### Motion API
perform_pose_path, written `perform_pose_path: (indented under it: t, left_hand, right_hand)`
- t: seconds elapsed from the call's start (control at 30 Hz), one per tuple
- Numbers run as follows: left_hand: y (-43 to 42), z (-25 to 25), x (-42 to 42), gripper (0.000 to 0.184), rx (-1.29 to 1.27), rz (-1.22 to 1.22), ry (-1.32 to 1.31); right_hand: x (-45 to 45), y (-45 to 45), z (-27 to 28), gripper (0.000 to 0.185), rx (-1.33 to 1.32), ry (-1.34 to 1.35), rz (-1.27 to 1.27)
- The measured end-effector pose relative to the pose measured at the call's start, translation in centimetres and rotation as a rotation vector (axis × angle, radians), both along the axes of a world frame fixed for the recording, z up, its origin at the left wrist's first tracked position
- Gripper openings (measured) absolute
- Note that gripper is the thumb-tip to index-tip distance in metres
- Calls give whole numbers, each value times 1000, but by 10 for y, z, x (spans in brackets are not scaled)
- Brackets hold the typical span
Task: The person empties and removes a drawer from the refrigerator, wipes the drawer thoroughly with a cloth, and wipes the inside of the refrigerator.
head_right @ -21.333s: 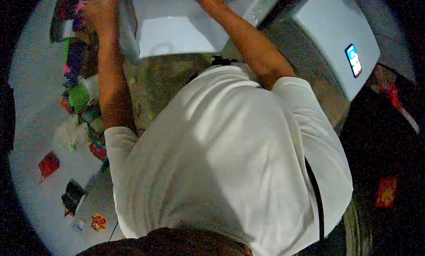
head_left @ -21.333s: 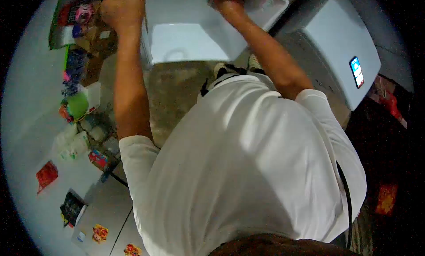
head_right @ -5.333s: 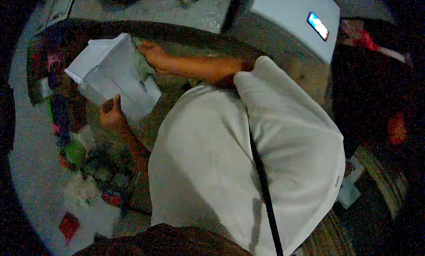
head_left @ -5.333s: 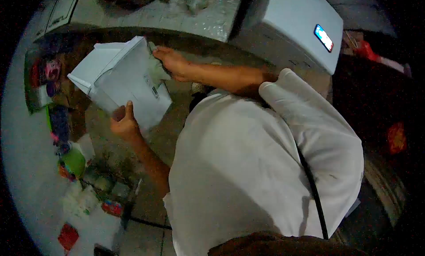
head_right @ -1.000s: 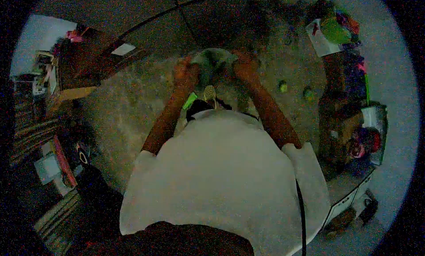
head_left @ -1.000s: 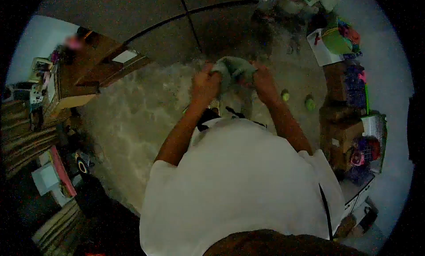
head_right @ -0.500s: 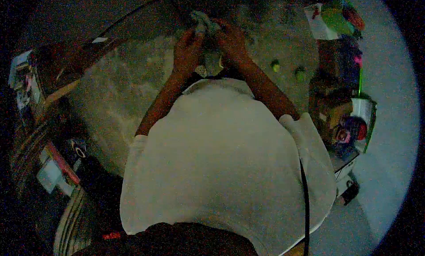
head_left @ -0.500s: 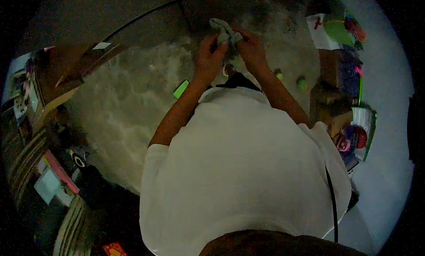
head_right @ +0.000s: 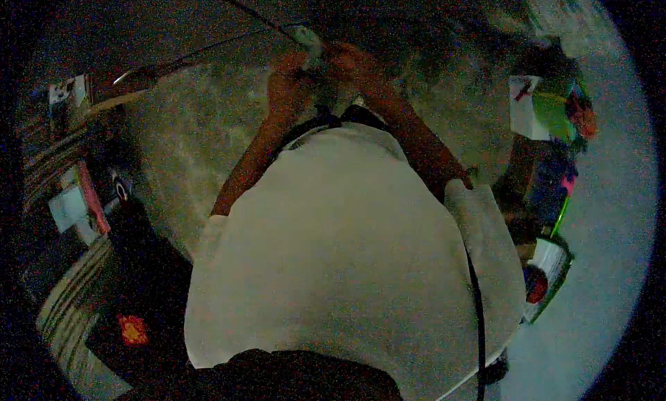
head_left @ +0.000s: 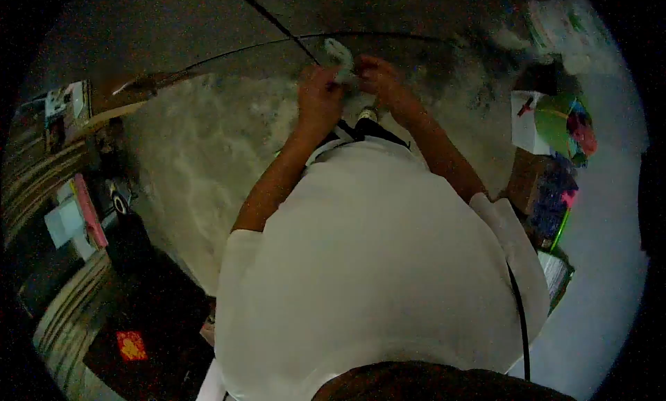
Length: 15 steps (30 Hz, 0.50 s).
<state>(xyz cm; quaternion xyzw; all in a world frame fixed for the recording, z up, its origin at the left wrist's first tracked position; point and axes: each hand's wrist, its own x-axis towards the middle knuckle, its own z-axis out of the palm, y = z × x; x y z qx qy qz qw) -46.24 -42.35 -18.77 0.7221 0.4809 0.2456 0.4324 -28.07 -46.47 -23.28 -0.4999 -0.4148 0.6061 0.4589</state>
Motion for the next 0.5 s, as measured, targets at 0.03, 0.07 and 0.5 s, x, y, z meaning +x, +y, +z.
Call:
perform_pose_path:
  t: [0.03, 0.07, 0.5]
  left_hand:
    - [-8, -2, 19, 52, 67, -88, 51]
    - [-15, -5, 39, 50, 139, -173, 95]
    - [210, -261, -50, 35, -1042, 912, -1071]
  right_hand:
    - [22, -6, -37, 40, -63, 155, -119]
    - [28, -13, -38, 39, -94, 228, -177]
    - [44, -95, -81, 47, -16, -198, -484]
